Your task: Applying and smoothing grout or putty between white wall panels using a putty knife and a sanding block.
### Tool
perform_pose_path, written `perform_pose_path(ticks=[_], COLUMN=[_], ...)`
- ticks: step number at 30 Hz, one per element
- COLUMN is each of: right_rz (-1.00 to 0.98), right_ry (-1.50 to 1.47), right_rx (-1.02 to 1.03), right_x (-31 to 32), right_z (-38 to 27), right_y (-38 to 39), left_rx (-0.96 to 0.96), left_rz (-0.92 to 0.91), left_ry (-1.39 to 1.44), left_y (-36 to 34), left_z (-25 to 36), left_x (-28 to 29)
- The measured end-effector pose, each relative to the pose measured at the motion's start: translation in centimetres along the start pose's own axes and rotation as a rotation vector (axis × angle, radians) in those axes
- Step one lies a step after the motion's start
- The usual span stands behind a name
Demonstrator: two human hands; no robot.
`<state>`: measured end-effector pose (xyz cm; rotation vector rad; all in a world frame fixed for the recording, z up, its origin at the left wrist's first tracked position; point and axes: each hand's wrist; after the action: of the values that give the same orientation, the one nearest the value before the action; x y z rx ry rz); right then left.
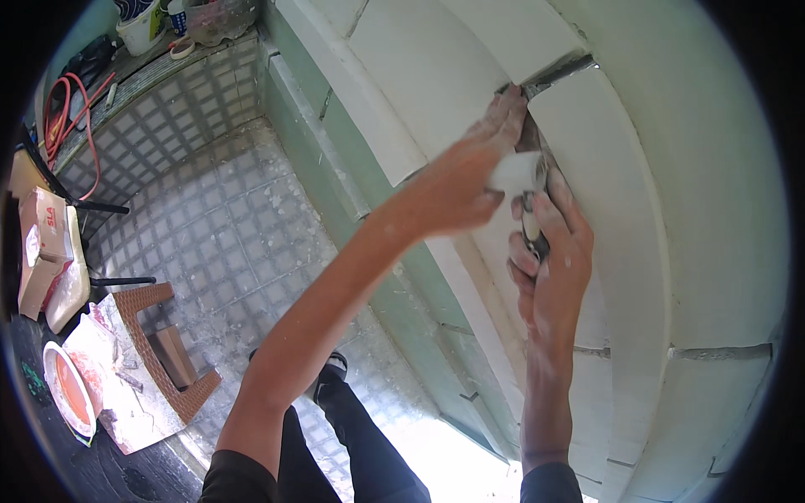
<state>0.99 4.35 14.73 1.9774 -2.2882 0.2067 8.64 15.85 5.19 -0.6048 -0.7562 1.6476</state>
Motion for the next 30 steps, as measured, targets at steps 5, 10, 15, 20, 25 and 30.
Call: perform_pose_path(ticks=[5, 10, 15, 20, 25, 30], right_rz=[-0.006, 0.038, 0.015, 0.041, 0.036, -0.018], right_ry=[-0.059, 0.012, 0.02, -0.03, 0.016, -0.023], right_rx=[0.037, 0.013, -0.005, 0.001, 0.018, 0.04], right_x=[-0.3, 1.9, 0.2, 2.0, 1.6, 0.7], right_z=[1.2, 1.1, 0.2, 1.4, 1.5, 1.7], right_y=[0.5, 1.8, 2.1, 1.7, 0.9, 0.4], left_rx=[-0.042, 0.043, 0.011, -0.034, -0.014, -0.057], left_rz=[0.003, 0.008, -0.018, 0.064, 0.064, 0.06], left_ry=[-0.005, 0.099, 0.069, -0.017, -0.033, -0.109], left_y=[0.3, 2.0, 0.8, 2.2, 1.8, 1.2], left_z=[-0.5, 1.5, 0.1, 0.9, 0.3, -0.5], left_x=[0.1, -1.7, -0.2, -2.1, -1.8, -0.9])
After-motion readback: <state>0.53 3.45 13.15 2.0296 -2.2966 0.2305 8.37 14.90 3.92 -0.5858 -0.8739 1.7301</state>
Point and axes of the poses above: each hand's wrist, its own y-axis away from the middle knuckle, its own x-axis out of the back of the hand, z = x × y, and after that the axes turned 9 degrees about z, right-handed
